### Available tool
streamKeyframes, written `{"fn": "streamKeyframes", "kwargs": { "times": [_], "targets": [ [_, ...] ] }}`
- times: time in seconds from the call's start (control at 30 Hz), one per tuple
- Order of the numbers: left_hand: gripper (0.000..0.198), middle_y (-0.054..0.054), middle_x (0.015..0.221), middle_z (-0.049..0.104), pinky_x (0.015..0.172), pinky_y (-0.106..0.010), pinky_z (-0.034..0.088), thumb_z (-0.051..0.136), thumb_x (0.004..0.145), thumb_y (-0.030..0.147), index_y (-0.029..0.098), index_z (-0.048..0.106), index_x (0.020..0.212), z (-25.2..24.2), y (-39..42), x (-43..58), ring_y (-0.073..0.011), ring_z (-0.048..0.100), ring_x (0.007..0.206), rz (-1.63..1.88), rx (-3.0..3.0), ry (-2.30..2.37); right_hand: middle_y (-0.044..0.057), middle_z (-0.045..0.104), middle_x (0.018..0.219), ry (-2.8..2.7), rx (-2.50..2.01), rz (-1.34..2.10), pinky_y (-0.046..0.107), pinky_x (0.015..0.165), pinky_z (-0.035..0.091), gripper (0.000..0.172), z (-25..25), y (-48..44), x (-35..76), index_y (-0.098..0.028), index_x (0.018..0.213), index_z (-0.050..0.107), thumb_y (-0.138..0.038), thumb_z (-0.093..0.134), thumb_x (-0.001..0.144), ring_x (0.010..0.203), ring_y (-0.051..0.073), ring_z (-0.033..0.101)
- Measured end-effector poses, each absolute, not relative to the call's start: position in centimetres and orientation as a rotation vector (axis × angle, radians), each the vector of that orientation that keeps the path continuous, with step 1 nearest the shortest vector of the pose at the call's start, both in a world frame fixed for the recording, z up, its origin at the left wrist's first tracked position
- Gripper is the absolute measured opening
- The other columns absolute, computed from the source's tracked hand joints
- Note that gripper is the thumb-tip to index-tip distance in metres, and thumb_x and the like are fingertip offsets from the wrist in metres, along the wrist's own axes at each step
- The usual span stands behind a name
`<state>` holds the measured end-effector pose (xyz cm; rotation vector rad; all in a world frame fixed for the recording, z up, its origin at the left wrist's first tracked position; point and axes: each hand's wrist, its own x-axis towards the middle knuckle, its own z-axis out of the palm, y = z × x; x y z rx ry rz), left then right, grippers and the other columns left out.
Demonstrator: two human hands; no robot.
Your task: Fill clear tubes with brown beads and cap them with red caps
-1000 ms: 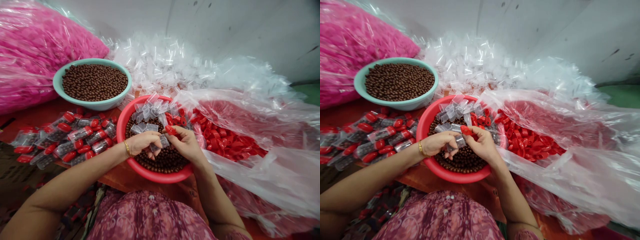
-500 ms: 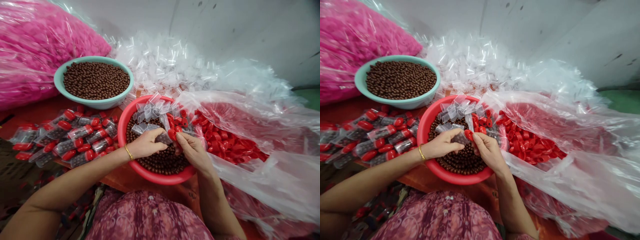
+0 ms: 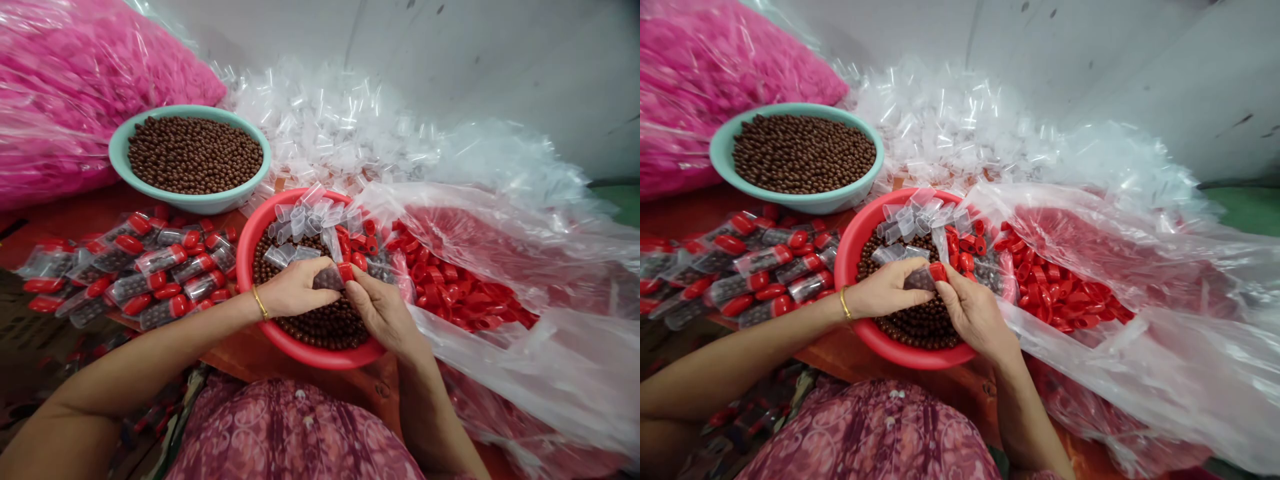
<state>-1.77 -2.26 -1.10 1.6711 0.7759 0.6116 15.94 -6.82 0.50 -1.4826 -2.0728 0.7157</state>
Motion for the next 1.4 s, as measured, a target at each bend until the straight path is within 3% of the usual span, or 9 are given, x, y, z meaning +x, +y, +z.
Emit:
{"fn": "streamKeyframes", "kwargs": {
  "times": [0.2, 0.4, 0.57, 0.77, 1.0, 1.1, 1.23, 1.33, 1.4],
  "targets": [
    [0.019, 0.001, 0.073, 0.058, 0.065, -0.023, 0.043, 0.059, 0.07, 0.022, 0.012, 0.059, 0.086, -1.0, -2.4, -1.7, -0.0123, 0.052, 0.068, 0.59, 1.693, 0.807, 0.004, 0.069, 0.081, -2.021, -1.489, 0.751, 0.029, 0.061, 0.048, 0.049, -0.2, -7.4, 15.8, -0.017, 0.135, 0.048, -0.039, 0.03, 0.095, 0.062, 0.017, 0.062],
    [0.028, -0.002, 0.079, 0.065, 0.066, -0.023, 0.041, 0.054, 0.068, 0.016, 0.013, 0.064, 0.094, -0.5, -2.7, -1.9, -0.0138, 0.056, 0.071, 0.526, 1.821, 0.852, 0.005, 0.069, 0.072, -2.205, -1.415, 0.604, 0.026, 0.053, 0.043, 0.043, -0.5, -7.0, 15.5, -0.016, 0.121, 0.06, -0.033, 0.03, 0.095, 0.053, 0.015, 0.059],
    [0.018, -0.002, 0.075, 0.064, 0.06, -0.023, 0.036, 0.057, 0.073, 0.025, 0.015, 0.064, 0.085, -0.4, -2.5, -1.4, -0.014, 0.054, 0.065, 0.381, 2.005, 0.862, 0.005, 0.069, 0.062, -2.356, -1.431, 0.483, 0.024, 0.048, 0.038, 0.043, 0.5, -6.2, 16.7, -0.019, 0.089, 0.073, -0.036, 0.033, 0.094, 0.048, 0.014, 0.057],
    [0.014, 0.002, 0.058, 0.053, 0.053, -0.022, 0.029, 0.058, 0.073, 0.029, 0.016, 0.058, 0.068, -0.2, -2.4, -1.2, -0.0109, 0.045, 0.054, 0.389, 2.007, 0.938, 0.002, 0.065, 0.057, -2.161, -1.371, 0.328, 0.024, 0.047, 0.04, 0.038, -0.4, -6.3, 16.4, -0.018, 0.112, 0.069, -0.038, 0.044, 0.091, 0.045, 0.012, 0.053],
    [0.011, -0.002, 0.063, 0.057, 0.054, -0.025, 0.03, 0.058, 0.068, 0.026, 0.015, 0.06, 0.071, 0.0, -2.9, -1.5, -0.0134, 0.045, 0.054, 0.3, 2.083, 1.024, 0.004, 0.059, 0.05, -2.282, -1.287, 0.067, 0.025, 0.046, 0.035, 0.038, -1.0, -6.6, 15.7, -0.015, 0.105, 0.072, -0.034, 0.042, 0.092, 0.042, 0.011, 0.047],
    [0.012, -0.002, 0.064, 0.058, 0.054, -0.025, 0.03, 0.057, 0.068, 0.027, 0.016, 0.059, 0.072, 0.2, -2.8, -1.2, -0.0135, 0.046, 0.056, 0.362, 2.066, 1.037, 0.004, 0.061, 0.053, -2.231, -1.284, 0.254, 0.026, 0.048, 0.038, 0.043, -0.3, -6.2, 16.0, -0.015, 0.104, 0.072, -0.041, 0.039, 0.092, 0.045, 0.012, 0.051],
    [0.011, 0.0, 0.059, 0.055, 0.053, -0.025, 0.031, 0.056, 0.067, 0.028, 0.017, 0.058, 0.067, 0.4, -2.5, -0.9, -0.0134, 0.047, 0.054, 0.324, 2.063, 0.967, 0.003, 0.058, 0.059, -1.712, -1.369, 0.552, 0.028, 0.053, 0.043, 0.053, -0.2, -5.1, 15.1, -0.019, 0.093, 0.072, -0.054, 0.032, 0.091, 0.054, 0.014, 0.054],
    [0.012, -0.001, 0.056, 0.054, 0.052, -0.026, 0.033, 0.057, 0.067, 0.029, 0.017, 0.058, 0.066, 0.3, -2.7, -0.8, -0.0152, 0.048, 0.052, 0.238, 2.136, 0.902, 0.004, 0.059, 0.072, -1.376, -1.373, 0.816, 0.026, 0.05, 0.043, 0.066, -0.3, -4.2, 13.4, -0.019, 0.105, 0.065, -0.063, 0.018, 0.09, 0.049, 0.011, 0.048],
    [0.013, -0.002, 0.056, 0.054, 0.053, -0.027, 0.035, 0.057, 0.068, 0.03, 0.017, 0.058, 0.066, 0.2, -3.0, -0.7, -0.017, 0.051, 0.054, 0.21, 2.174, 0.866, 0.007, 0.061, 0.089, -1.327, -1.363, 1.011, 0.026, 0.056, 0.048, 0.076, -0.4, -3.8, 12.5, -0.02, 0.117, 0.058, -0.065, 0.005, 0.088, 0.058, 0.012, 0.054]
  ]
}}
